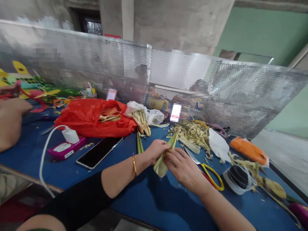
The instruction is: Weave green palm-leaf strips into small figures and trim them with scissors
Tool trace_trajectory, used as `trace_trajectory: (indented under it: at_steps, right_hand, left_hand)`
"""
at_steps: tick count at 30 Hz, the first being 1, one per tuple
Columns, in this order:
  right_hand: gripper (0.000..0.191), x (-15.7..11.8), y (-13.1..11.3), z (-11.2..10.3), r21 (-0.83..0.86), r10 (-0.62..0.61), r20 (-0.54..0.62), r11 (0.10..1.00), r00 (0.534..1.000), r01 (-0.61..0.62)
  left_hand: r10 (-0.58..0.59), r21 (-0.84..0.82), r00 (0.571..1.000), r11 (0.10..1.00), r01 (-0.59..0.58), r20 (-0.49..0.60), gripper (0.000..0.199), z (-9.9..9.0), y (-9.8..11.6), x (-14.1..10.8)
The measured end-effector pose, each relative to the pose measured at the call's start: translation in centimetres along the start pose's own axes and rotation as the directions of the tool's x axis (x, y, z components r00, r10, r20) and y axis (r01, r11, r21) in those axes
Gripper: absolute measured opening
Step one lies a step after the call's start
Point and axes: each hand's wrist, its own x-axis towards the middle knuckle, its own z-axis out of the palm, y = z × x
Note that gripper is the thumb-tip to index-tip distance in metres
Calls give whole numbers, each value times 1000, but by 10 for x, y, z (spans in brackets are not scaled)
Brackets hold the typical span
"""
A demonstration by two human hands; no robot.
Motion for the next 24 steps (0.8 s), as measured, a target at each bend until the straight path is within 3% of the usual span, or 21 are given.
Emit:
trace_trajectory:
  at_steps: [2,5,11,17,19,24]
  right_hand:
    - [17,-3,-2,12,1,-57,-102,998,993,57]
    - [19,-15,2,19,42,-19,-196,999,980,28]
    - [23,-23,10,13,117,119,-246,989,962,-92]
    - [19,-30,18,14,19,174,-269,984,947,-175]
    - [18,-32,22,14,-5,186,-267,981,946,-194]
    - [22,-32,24,15,-18,198,-224,978,954,-208]
  left_hand:
    - [-25,8,999,1000,25,28,12,-3,0,1]
    - [-33,25,998,999,32,59,18,-7,-1,5]
    - [29,24,996,999,-32,84,30,-5,-5,6]
    - [-94,-31,967,994,104,239,41,1,-2,-8]
    - [-98,-40,970,993,109,224,38,2,-2,-9]
    - [-1,42,999,999,-1,46,22,3,-8,-3]
